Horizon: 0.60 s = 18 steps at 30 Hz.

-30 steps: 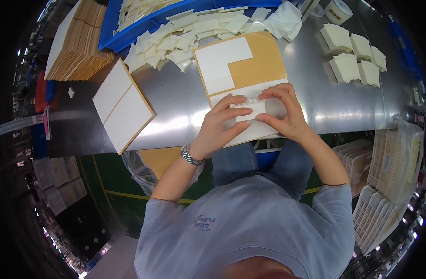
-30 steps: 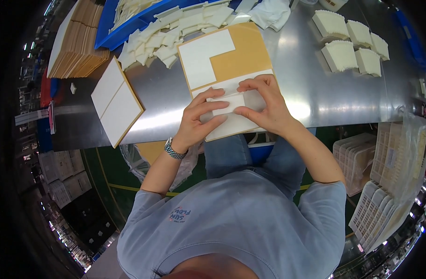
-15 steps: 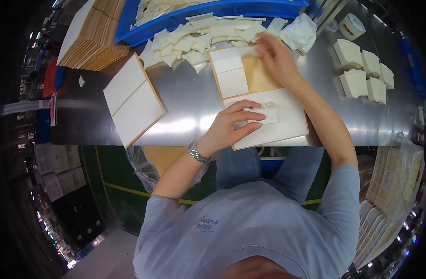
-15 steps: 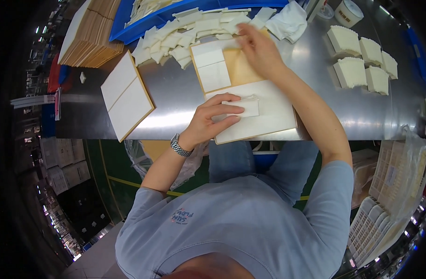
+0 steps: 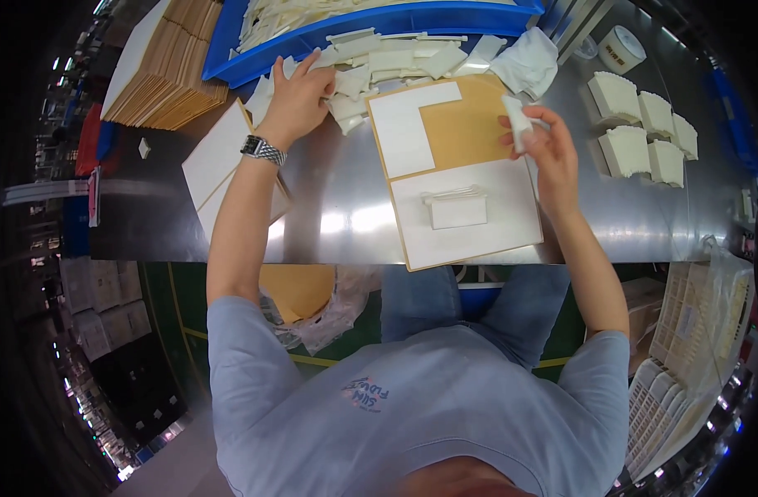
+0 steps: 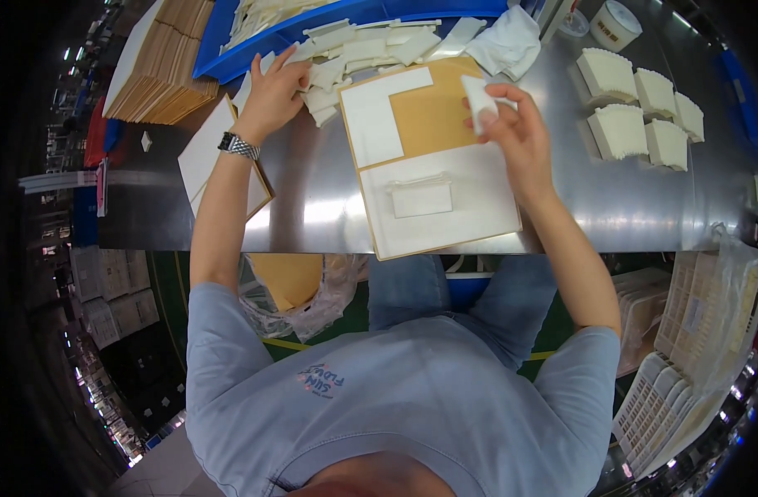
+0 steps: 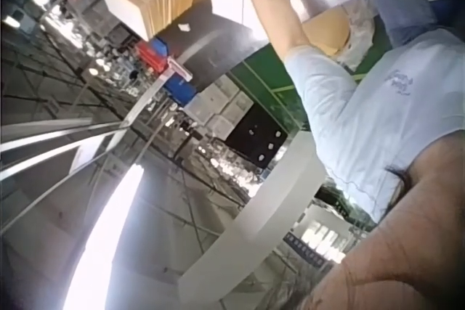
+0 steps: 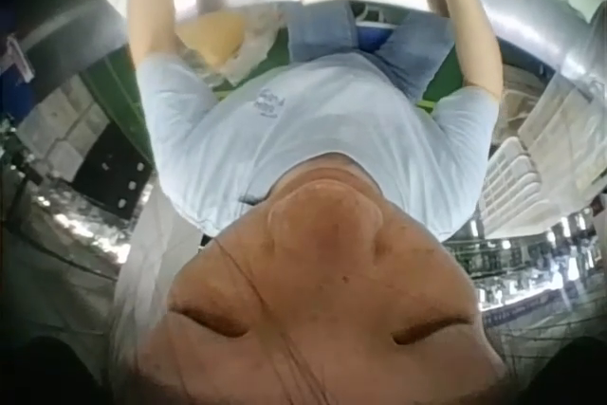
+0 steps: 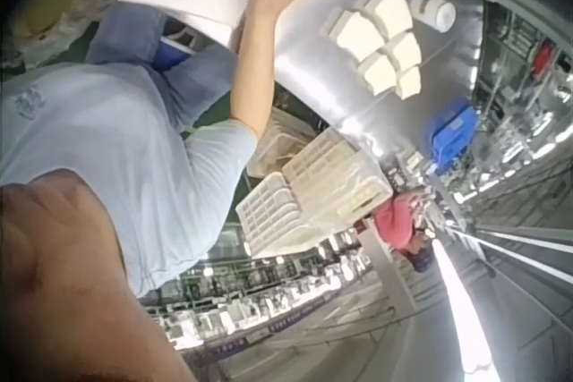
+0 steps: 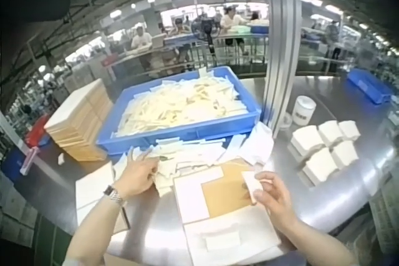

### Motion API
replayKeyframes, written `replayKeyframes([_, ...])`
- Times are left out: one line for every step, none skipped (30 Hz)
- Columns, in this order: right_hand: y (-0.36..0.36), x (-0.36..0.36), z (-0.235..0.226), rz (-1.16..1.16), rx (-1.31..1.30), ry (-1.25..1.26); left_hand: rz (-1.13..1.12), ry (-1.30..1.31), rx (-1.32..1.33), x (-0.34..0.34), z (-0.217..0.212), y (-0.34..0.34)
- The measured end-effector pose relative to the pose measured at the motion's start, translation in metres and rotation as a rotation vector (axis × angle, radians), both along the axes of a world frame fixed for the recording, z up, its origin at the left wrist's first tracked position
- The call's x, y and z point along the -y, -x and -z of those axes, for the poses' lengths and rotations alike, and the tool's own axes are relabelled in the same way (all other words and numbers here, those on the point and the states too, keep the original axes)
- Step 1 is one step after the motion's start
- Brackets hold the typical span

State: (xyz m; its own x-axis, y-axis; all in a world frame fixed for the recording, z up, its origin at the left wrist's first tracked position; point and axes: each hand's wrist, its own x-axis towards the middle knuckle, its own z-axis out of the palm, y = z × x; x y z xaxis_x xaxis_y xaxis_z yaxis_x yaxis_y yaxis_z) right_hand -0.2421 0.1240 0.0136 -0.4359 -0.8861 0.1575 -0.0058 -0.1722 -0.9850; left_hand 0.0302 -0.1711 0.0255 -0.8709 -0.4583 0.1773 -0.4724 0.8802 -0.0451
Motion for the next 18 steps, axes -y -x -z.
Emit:
replayKeyframes([-0.007,-0.006,-0.001,-0.023,0.039,-0.001,0.003,-0.015,0.005,0.007,0.001,0.0])
replayKeyframes([-0.013,-0.015,-0.003,-0.011,0.04,-0.006,0.014,-0.02,0.005,0.006,0.001,0.0])
replayKeyframes([-0.017,-0.022,-0.005,0.006,0.075,-0.005,0.057,-0.078,-0.114,0.004,0.001,-0.001])
replayKeyframes([-0.021,-0.028,-0.006,0.021,0.111,-0.003,0.098,-0.136,-0.232,0.0,0.001,-0.003])
replayKeyframes([-0.024,-0.035,-0.008,0.034,0.108,-0.008,0.11,-0.144,-0.234,-0.012,0.0,-0.001])
replayKeyframes([-0.026,-0.04,-0.007,0.057,0.179,-0.023,0.121,-0.279,-0.435,-0.031,-0.003,0.001])
replayKeyframes([-0.027,-0.043,-0.006,0.076,0.251,-0.036,0.124,-0.413,-0.634,-0.053,-0.005,0.001])
replayKeyframes([-0.026,-0.047,-0.001,0.081,0.252,-0.036,0.126,-0.488,-0.688,-0.075,-0.005,0.001])
replayKeyframes([-0.024,-0.052,0.007,0.079,0.286,-0.064,0.129,-0.564,-0.744,-0.1,-0.005,0.001])
replayKeyframes([-0.023,-0.057,0.014,0.08,0.317,-0.093,0.156,-0.562,-0.801,-0.124,-0.007,0.007])
replayKeyframes([-0.024,-0.06,0.024,0.088,0.316,-0.095,0.173,-0.566,-0.754,-0.147,-0.012,0.01])
replayKeyframes([-0.025,-0.062,0.033,0.101,0.242,-0.074,0.216,-0.542,-0.723,-0.164,-0.01,0.011])
replayKeyframes([-0.025,-0.063,0.038,0.111,0.17,-0.054,0.239,-0.604,-0.716,-0.182,-0.008,0.013])
replayKeyframes([-0.029,-0.063,0.035,0.109,0.17,-0.055,0.236,-0.605,-0.717,-0.197,-0.009,0.015])
replayKeyframes([-0.034,-0.062,0.029,0.117,0.184,-0.039,0.269,-0.561,-0.659,-0.209,-0.01,0.018])
replayKeyframes([-0.037,-0.062,0.025,0.124,0.199,-0.022,0.301,-0.517,-0.6,-0.217,-0.011,0.021])
replayKeyframes([-0.036,-0.062,0.025,0.123,0.195,-0.021,0.301,-0.516,-0.604,-0.223,-0.011,0.025])
replayKeyframes([-0.036,-0.063,0.026,0.134,0.2,-0.052,0.299,-0.486,-0.593,-0.228,-0.01,0.028])
